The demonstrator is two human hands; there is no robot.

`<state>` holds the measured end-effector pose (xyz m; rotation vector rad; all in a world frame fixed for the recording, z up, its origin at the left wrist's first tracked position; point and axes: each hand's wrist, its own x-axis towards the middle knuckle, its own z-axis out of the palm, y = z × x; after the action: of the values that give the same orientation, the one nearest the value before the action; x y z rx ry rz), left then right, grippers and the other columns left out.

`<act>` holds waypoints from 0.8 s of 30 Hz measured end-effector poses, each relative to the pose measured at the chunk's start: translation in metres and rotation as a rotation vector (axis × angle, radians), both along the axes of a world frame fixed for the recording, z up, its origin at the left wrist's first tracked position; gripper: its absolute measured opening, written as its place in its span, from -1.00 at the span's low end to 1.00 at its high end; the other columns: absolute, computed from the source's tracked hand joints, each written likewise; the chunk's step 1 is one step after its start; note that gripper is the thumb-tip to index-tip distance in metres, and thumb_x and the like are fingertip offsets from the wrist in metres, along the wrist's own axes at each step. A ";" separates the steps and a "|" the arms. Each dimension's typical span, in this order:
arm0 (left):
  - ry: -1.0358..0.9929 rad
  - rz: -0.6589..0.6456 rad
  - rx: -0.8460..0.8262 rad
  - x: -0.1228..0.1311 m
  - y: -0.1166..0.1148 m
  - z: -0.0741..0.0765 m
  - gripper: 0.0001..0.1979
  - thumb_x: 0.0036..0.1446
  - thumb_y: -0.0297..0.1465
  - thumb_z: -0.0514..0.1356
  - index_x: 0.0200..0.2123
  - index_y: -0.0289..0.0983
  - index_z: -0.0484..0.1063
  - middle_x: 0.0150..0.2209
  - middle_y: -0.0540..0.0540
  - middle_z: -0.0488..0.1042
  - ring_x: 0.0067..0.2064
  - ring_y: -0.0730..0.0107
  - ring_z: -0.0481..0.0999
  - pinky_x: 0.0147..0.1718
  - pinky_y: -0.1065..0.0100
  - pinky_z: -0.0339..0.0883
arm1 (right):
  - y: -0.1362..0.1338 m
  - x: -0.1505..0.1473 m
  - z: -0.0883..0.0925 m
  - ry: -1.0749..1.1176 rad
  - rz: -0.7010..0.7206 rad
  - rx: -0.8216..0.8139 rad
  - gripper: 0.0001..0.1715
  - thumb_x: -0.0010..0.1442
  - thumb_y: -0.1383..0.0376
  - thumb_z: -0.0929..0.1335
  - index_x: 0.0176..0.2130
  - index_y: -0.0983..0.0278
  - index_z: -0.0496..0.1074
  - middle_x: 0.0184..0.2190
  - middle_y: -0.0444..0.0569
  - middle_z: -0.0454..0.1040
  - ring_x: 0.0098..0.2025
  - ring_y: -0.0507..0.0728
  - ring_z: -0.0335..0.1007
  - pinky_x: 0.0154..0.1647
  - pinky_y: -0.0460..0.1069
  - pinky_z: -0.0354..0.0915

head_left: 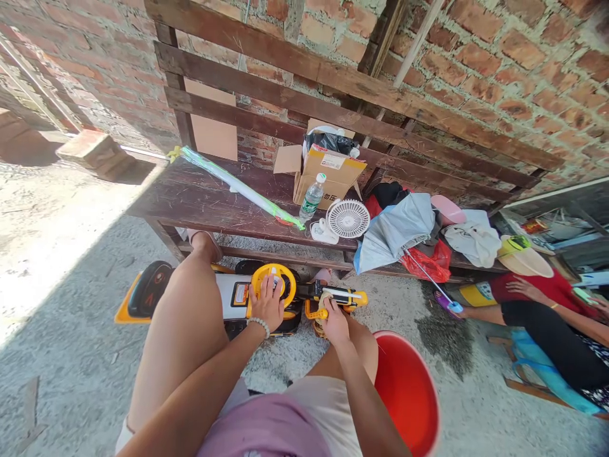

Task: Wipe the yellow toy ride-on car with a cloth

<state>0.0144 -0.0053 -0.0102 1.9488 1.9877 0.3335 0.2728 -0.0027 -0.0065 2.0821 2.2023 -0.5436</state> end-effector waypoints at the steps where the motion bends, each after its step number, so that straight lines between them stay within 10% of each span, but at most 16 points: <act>1: -0.001 -0.001 0.001 0.000 0.000 0.000 -0.31 0.43 -0.29 0.03 0.58 -0.20 0.20 0.65 -0.26 -0.04 0.66 -0.13 -0.08 0.56 -0.42 -0.40 | -0.006 -0.003 -0.005 -0.012 -0.031 -0.002 -0.11 0.29 0.43 0.30 0.54 0.22 0.25 0.42 0.14 0.42 0.32 0.29 0.49 0.36 0.10 0.40; 12: -0.020 -0.008 -0.024 -0.001 0.001 0.000 -0.31 0.43 -0.29 0.01 0.58 -0.21 0.21 0.66 -0.25 -0.05 0.67 -0.14 -0.10 0.56 -0.44 -0.40 | -0.005 0.000 -0.023 0.289 -0.451 0.121 -0.32 0.41 0.21 0.22 0.43 0.31 0.32 0.35 0.28 0.47 0.29 0.38 0.50 0.23 0.20 0.47; 19: -0.003 -0.001 -0.009 0.000 0.000 0.000 -0.30 0.42 -0.30 0.01 0.58 -0.22 0.20 0.65 -0.26 -0.04 0.66 -0.18 -0.06 0.55 -0.45 -0.37 | -0.010 -0.033 -0.015 0.270 -0.304 0.101 -0.48 0.44 0.15 0.25 0.29 0.15 0.47 0.26 0.14 0.53 0.19 0.32 0.55 0.11 0.12 0.50; 24: 0.029 -0.002 0.003 -0.002 0.000 -0.002 -0.31 0.43 -0.31 0.00 0.58 -0.23 0.21 0.65 -0.27 -0.05 0.66 -0.15 -0.06 0.54 -0.49 -0.32 | -0.015 -0.021 -0.035 0.345 -0.455 0.148 -0.45 0.48 0.11 0.21 0.29 0.25 0.45 0.16 0.20 0.61 0.18 0.33 0.57 0.19 0.16 0.48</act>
<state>0.0127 -0.0050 -0.0124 1.9686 2.0037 0.3098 0.2522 -0.0174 -0.0414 2.7767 1.9623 -0.8492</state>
